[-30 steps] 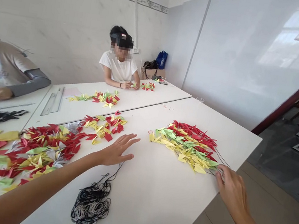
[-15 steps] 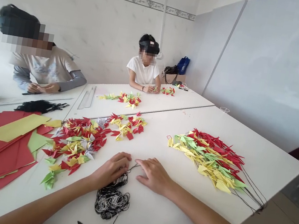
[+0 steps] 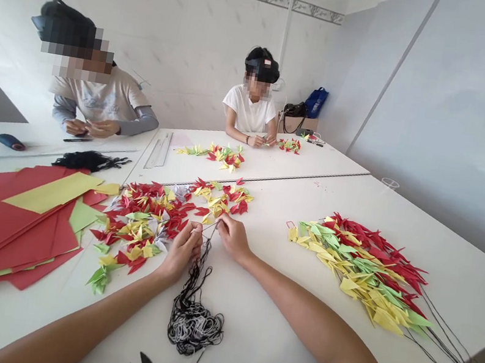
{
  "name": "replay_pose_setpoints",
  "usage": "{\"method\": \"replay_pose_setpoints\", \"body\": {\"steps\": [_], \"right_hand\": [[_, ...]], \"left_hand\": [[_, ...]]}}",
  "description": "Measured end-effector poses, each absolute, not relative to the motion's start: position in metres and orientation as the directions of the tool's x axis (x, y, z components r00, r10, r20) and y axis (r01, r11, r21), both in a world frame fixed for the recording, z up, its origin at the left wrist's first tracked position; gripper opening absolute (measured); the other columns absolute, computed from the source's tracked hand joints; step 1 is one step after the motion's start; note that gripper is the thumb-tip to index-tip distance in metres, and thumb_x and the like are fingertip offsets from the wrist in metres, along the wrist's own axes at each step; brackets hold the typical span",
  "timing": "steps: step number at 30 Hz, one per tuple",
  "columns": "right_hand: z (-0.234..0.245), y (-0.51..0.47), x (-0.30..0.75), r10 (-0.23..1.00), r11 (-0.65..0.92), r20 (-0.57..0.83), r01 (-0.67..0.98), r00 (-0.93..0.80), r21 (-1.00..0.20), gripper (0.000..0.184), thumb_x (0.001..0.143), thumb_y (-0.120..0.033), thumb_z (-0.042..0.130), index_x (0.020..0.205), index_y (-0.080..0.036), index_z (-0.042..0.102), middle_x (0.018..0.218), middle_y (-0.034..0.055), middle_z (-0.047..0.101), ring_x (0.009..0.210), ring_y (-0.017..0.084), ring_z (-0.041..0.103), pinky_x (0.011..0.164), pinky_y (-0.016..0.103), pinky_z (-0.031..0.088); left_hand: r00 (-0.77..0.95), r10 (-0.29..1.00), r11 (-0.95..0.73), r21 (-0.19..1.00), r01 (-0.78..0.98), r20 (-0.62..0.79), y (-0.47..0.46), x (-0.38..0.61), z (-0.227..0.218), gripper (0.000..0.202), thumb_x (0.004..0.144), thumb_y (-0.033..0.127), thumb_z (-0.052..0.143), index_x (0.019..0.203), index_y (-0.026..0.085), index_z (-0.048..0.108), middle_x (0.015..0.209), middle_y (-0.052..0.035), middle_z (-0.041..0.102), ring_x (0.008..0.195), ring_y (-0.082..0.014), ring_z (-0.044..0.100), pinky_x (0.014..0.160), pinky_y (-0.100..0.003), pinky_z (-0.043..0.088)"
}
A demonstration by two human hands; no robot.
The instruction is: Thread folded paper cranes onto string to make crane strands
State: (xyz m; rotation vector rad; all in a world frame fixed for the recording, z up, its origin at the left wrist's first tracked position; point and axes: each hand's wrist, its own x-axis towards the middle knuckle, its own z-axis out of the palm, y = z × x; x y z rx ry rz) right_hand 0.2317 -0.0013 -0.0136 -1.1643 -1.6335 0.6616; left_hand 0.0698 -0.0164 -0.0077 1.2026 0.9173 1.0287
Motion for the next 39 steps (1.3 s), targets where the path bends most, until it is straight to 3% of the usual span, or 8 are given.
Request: {"method": "replay_pose_setpoints", "body": {"steps": [3,7,10,13,20,28,34,39], "right_hand": [[-0.012,0.000,0.234,0.927,0.344,0.373,0.323,0.030,-0.882,0.034,0.100,-0.038,0.039,0.075,-0.020,0.054,0.063,-0.0017,0.050,0.056,0.013,0.040,0.057,0.025,0.031],[-0.010,-0.005,0.235,0.936,0.331,0.351,0.264,0.034,-0.906,0.043,0.100,-0.045,0.040,0.069,-0.019,0.056,0.062,-0.0009,0.049,0.057,0.013,0.039,0.057,0.026,0.030],[-0.011,-0.006,0.236,0.944,0.323,0.331,0.221,-0.001,-0.920,0.047,0.097,-0.050,0.045,0.064,-0.019,0.057,0.059,-0.0008,0.048,0.056,0.013,0.038,0.057,0.027,0.030],[-0.015,-0.002,0.238,0.954,0.293,0.300,0.176,0.013,-0.940,0.045,0.094,-0.049,0.048,0.063,-0.018,0.057,0.062,0.0003,0.050,0.058,0.013,0.039,0.056,0.027,0.030],[-0.020,0.003,0.239,0.968,0.221,0.227,0.059,0.111,-0.973,0.021,0.088,-0.042,0.059,0.091,-0.021,0.056,0.063,-0.0060,0.041,0.055,0.011,0.033,0.052,0.024,0.027],[-0.014,-0.010,0.234,0.910,0.355,0.380,0.163,0.168,-0.921,0.026,0.093,-0.040,0.056,0.111,-0.022,0.050,0.061,-0.0090,0.029,0.055,0.012,0.030,0.054,0.025,0.028],[-0.017,-0.002,0.238,0.897,0.278,0.289,0.083,0.334,-0.957,0.022,0.094,-0.039,0.052,0.107,-0.021,0.051,0.064,-0.0080,0.032,0.058,0.013,0.037,0.057,0.025,0.035],[-0.013,-0.006,0.236,0.910,0.321,0.352,0.166,0.218,-0.932,0.023,0.096,-0.042,0.051,0.096,-0.020,0.058,0.068,-0.0039,0.046,0.058,0.012,0.039,0.055,0.025,0.033]], "left_hand": [[0.255,0.967,0.013,0.995,-0.100,0.013,-0.019,0.068,-0.005,0.032,0.094,0.054,0.050,0.093,0.024,0.040,0.067,0.0097,0.035,0.045,-0.0063,0.024,0.043,-0.018,0.023],[0.350,0.928,-0.200,0.964,0.178,0.128,-0.023,0.067,-0.004,0.028,0.092,0.044,0.057,0.109,0.024,0.046,0.066,0.0087,0.039,0.055,-0.0099,0.036,0.053,-0.021,0.030],[0.444,0.885,-0.297,0.906,0.303,0.141,-0.021,0.065,-0.006,0.021,0.094,0.040,0.053,0.088,0.020,0.052,0.060,0.0072,0.036,0.057,-0.0111,0.034,0.056,-0.024,0.028],[0.366,0.918,-0.259,0.932,0.253,0.155,-0.014,0.060,-0.009,0.039,0.099,0.047,0.043,0.072,0.019,0.044,0.063,0.0042,0.038,0.060,-0.0119,0.036,0.057,-0.025,0.029],[0.247,0.963,-0.117,0.993,0.012,0.110,-0.004,0.051,-0.017,0.042,0.094,0.058,0.050,0.077,0.019,0.051,0.069,0.0021,0.049,0.063,-0.0127,0.045,0.061,-0.024,0.039],[0.142,0.987,-0.063,0.995,-0.083,0.074,-0.005,0.054,-0.008,0.031,0.088,0.048,0.062,0.087,0.018,0.062,0.063,0.0038,0.050,0.055,-0.0108,0.046,0.056,-0.022,0.040],[0.136,0.990,-0.032,0.994,-0.100,0.045,-0.007,0.052,-0.006,0.031,0.090,0.049,0.060,0.088,0.018,0.060,0.059,0.0048,0.050,0.051,-0.0088,0.044,0.050,-0.020,0.036],[0.168,0.985,-0.030,0.997,-0.072,0.042,-0.007,0.052,-0.008,0.031,0.091,0.049,0.058,0.084,0.019,0.054,0.058,0.0047,0.053,0.047,-0.0088,0.046,0.046,-0.020,0.035]]}}
